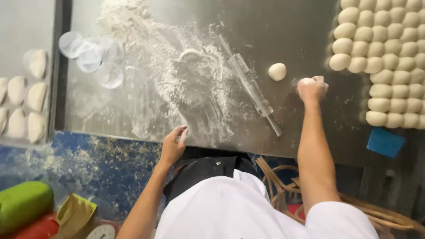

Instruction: The recorder shapes and fills dough balls on a floured surface to create buns or pastries.

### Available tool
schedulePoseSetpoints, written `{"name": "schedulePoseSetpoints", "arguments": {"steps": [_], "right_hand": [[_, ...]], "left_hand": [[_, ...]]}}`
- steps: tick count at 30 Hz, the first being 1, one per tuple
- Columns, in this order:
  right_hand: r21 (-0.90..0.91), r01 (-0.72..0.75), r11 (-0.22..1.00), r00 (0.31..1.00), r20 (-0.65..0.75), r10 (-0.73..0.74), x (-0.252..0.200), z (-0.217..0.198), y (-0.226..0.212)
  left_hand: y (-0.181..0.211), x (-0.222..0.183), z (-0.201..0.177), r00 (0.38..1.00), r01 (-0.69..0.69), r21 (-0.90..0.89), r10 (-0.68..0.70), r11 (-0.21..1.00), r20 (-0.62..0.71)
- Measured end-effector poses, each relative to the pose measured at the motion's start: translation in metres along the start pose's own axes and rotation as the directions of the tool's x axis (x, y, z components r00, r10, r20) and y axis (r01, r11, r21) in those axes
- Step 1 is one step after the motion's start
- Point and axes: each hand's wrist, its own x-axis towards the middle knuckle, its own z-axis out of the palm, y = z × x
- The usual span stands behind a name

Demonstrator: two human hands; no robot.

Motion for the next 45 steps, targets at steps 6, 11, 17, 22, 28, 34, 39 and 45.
{"name": "schedulePoseSetpoints", "arguments": {"steps": [6,11,17,22,28,34,39,45], "right_hand": [[0.293,0.146,0.945,0.986,0.03,-0.162,-0.061,-0.042,-0.089],[0.407,0.322,0.855,0.881,0.201,-0.428,-0.196,0.018,-0.23],[0.232,0.552,0.801,0.719,0.355,-0.598,-0.271,0.168,-0.274],[-0.048,0.661,0.749,0.701,0.396,-0.594,-0.276,0.196,-0.285],[-0.126,0.756,0.643,0.645,0.31,-0.698,-0.266,0.244,-0.292],[-0.138,0.765,0.629,0.633,0.336,-0.697,-0.26,0.252,-0.288],[-0.111,0.753,0.649,0.646,0.315,-0.696,-0.264,0.257,-0.285],[-0.118,0.799,0.59,0.601,0.201,-0.774,-0.265,0.273,-0.284]], "left_hand": [[0.0,0.041,-0.012,0.995,0.045,-0.078,-0.038,0.996,0.094],[-0.025,0.096,-0.048,0.99,0.055,0.026,-0.058,0.998,0.127],[-0.048,0.13,-0.109,1.0,-0.022,-0.091,0.024,0.996,0.017],[-0.081,0.125,-0.14,1.0,-0.002,-0.096,0.003,0.995,0.014],[-0.104,0.126,-0.146,0.996,0.03,-0.133,-0.018,0.991,0.092],[-0.106,0.129,-0.156,0.99,0.098,-0.131,-0.083,0.987,0.116],[-0.102,0.132,-0.151,0.991,-0.008,-0.117,0.024,0.993,0.133],[-0.11,0.122,-0.139,0.998,-0.012,-0.028,0.013,1.0,0.058]]}}
